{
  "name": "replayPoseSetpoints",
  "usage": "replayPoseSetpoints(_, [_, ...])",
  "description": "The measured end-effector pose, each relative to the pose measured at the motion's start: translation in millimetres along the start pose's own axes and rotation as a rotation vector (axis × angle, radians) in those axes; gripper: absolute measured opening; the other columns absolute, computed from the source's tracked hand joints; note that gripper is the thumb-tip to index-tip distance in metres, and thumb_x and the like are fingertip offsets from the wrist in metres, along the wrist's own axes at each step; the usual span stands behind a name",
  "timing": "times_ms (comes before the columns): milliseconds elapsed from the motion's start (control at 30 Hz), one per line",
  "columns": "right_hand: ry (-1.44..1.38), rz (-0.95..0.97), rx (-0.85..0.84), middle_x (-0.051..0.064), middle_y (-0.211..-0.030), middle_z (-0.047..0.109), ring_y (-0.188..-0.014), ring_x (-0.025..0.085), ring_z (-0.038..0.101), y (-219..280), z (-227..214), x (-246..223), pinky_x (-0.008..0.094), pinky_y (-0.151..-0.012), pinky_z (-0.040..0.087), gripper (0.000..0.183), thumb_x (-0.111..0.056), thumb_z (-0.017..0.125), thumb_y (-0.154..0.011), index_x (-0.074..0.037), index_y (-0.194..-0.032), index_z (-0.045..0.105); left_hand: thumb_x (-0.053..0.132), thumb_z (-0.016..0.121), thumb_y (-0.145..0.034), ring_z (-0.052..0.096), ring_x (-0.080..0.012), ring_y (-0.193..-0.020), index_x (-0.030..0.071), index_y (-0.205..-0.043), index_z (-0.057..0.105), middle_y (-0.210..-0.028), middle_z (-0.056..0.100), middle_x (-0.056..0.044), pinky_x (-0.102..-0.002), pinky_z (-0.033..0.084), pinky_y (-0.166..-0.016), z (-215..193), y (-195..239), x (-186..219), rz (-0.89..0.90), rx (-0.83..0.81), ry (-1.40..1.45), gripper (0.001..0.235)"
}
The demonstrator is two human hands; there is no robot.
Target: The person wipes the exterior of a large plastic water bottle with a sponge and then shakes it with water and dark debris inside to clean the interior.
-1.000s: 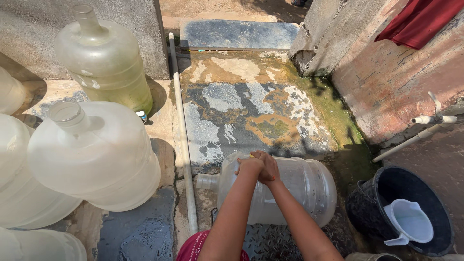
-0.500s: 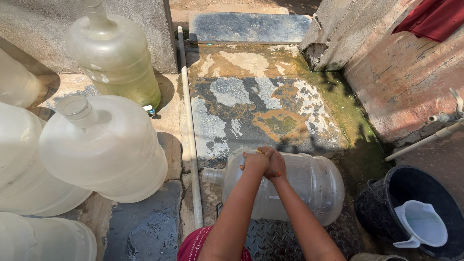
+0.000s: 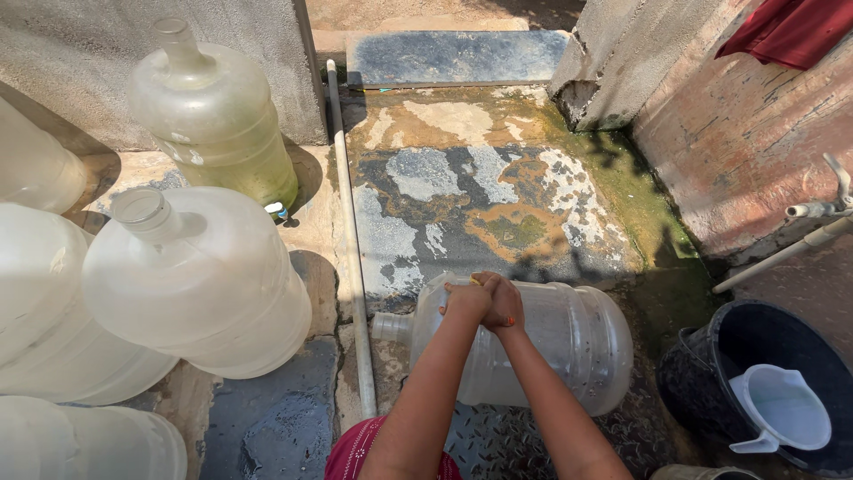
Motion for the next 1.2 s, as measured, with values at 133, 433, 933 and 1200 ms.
replayPoseSetpoints(133, [-0.013, 0.044, -0.009, 0.007, -0.131, 0.068, -0.127, 0.027, 0.059, 1.3, 0.7, 1.1, 0.042, -0.108, 0.045, 0.039, -0.029, 0.072, -0.082, -0.017, -0.119, 0.073, 0.076, 0.076, -0.070, 0.017, -0.0651, -0.147, 0.043, -0.164, 0.004, -0.170, 0.021, -0.016, -0.075, 0.044, -0.103, -6.8, 14.6, 3.9, 0.018, 0.016, -0.056, 0.123])
replayPoseSetpoints(433, [0.011, 0.013, 0.002, 0.008, -0.133, 0.066, -0.129, 0.028, 0.057, 11.1, 3.2, 3.3, 0.043, -0.110, 0.042, 0.040, -0.032, 0.071, -0.085, -0.016, -0.121, 0.071, 0.078, 0.075, -0.065, 0.017, -0.0625, -0.149, 0.045, -0.164, 0.005, -0.170, 0.020, -0.012, -0.076, 0.041, -0.106, -1.3, 22.8, 4.3, -0.006, 0.002, -0.081, 0.125])
replayPoseSetpoints(933, [0.362, -0.122, -0.120, 0.014, -0.154, 0.043, -0.147, 0.032, 0.032, 66.0, -6.7, 19.2, 0.050, -0.120, 0.021, 0.072, -0.043, 0.064, -0.086, -0.016, -0.150, 0.044, 0.092, 0.058, -0.060, 0.029, -0.0441, -0.154, 0.037, -0.168, 0.014, -0.164, 0.031, -0.026, -0.066, 0.018, -0.124, 53.2, -4.3, -8.7, 0.201, 0.149, -0.256, 0.130])
replayPoseSetpoints(1200, [0.444, -0.048, 0.061, 0.017, -0.153, 0.045, -0.148, 0.036, 0.034, 133.4, -90.3, 78.5, 0.052, -0.121, 0.023, 0.085, -0.072, 0.049, -0.089, -0.014, -0.150, 0.047, 0.099, 0.042, -0.063, 0.013, -0.0434, -0.156, 0.017, -0.167, 0.008, -0.169, 0.014, -0.023, -0.062, 0.018, -0.123, 34.9, 31.0, -11.0, 0.233, 0.047, 0.125, 0.136])
Point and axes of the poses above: each hand's wrist, its own y-axis away from the middle knuckle, its own z-axis out of the palm, x = y × z, the point moved 5 cm from there along -y, towards the middle knuckle
